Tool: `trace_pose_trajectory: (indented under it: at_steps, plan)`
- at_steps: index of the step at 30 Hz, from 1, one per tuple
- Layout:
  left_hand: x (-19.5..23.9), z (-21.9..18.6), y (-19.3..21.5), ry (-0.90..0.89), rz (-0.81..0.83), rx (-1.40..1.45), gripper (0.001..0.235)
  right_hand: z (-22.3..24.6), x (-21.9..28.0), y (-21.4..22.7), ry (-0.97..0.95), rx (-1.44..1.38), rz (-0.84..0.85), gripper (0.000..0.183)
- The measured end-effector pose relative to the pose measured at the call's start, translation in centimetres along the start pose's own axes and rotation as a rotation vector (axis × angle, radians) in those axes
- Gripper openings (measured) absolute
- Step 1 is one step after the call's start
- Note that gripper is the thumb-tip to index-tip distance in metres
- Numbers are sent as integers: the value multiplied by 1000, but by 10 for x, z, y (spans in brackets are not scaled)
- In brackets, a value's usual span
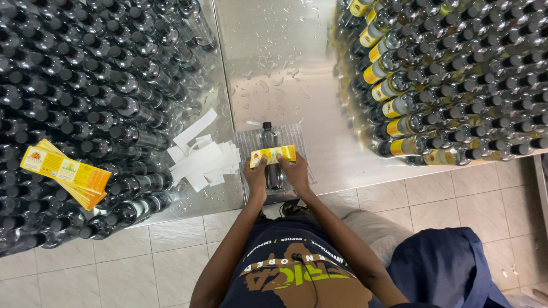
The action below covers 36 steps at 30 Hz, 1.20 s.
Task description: The person applies yellow labels to clear plastic bottles filled with a dark liquid. They pick up a bottle, peel a label from a stack, wrap it around the bottle, smooth it down, and place the labeled bottle on a metal table among others.
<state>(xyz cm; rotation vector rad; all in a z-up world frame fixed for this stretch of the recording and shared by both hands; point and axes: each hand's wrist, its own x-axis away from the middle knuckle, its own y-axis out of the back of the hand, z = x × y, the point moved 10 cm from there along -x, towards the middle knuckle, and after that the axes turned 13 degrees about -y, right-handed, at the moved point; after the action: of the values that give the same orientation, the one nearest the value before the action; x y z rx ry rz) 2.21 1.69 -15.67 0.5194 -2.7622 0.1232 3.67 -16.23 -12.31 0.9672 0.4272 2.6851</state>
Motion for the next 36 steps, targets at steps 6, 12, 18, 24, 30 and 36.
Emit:
trace_pose_trajectory:
  at_steps: [6,12,18,24,30,36]
  plan:
    - [-2,3,0,11,-23,-14,31,-6,-8,0,14,14,2,61]
    - [-10,16,0,-18,-73,46,27,-17,-18,-2,18,18,9,63]
    - [-5,10,-10,-14,-143,42,44,5,3,0,16,33,13,67]
    - [1,36,4,159,8,333,102,-28,13,-13,-56,-54,224,113]
    - [17,48,0,199,127,391,76,-69,-4,-23,-147,-88,206,130]
    - [25,27,-1,233,59,601,42,-29,31,-6,-162,-273,228,136]
